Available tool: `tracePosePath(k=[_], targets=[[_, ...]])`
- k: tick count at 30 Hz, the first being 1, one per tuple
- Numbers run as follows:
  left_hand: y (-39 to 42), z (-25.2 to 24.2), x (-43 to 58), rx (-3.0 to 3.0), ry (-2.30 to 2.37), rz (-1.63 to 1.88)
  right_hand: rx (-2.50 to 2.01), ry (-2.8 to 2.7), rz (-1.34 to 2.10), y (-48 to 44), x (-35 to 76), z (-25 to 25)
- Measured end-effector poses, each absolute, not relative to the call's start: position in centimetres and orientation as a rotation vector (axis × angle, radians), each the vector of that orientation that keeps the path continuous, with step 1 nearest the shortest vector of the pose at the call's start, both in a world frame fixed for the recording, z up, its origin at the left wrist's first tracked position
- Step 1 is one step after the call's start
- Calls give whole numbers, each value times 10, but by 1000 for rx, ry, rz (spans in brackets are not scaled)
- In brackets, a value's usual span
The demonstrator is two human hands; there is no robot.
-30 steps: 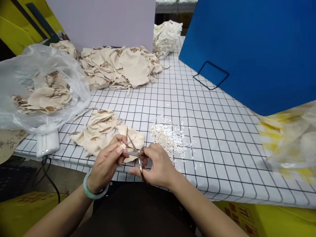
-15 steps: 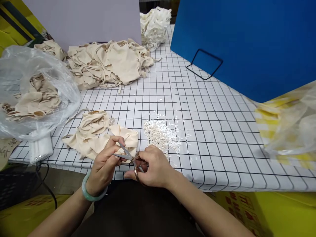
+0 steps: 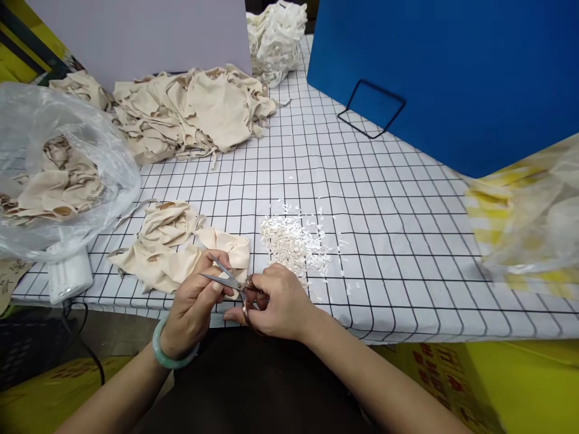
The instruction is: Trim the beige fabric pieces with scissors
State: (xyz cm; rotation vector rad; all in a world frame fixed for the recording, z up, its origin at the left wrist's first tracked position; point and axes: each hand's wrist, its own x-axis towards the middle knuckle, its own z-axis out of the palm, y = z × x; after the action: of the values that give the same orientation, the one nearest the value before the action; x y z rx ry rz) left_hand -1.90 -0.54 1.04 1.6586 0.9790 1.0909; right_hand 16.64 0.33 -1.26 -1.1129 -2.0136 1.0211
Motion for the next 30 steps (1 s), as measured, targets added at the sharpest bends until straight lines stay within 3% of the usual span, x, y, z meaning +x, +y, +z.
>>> tracePosePath(k=[16, 22, 27, 30], targets=[[10, 3, 10, 1700, 881, 930, -1325, -1911, 933, -13, 199, -25], [19, -3, 30, 1695, 899, 852, -1656, -1600, 1178, -18, 221, -25], [7, 19, 3, 2025, 821, 536, -1781, -1524, 1122, -13, 240, -16], [13, 29, -37, 2231, 1081, 542, -1825, -1541, 978, -10, 243, -13]])
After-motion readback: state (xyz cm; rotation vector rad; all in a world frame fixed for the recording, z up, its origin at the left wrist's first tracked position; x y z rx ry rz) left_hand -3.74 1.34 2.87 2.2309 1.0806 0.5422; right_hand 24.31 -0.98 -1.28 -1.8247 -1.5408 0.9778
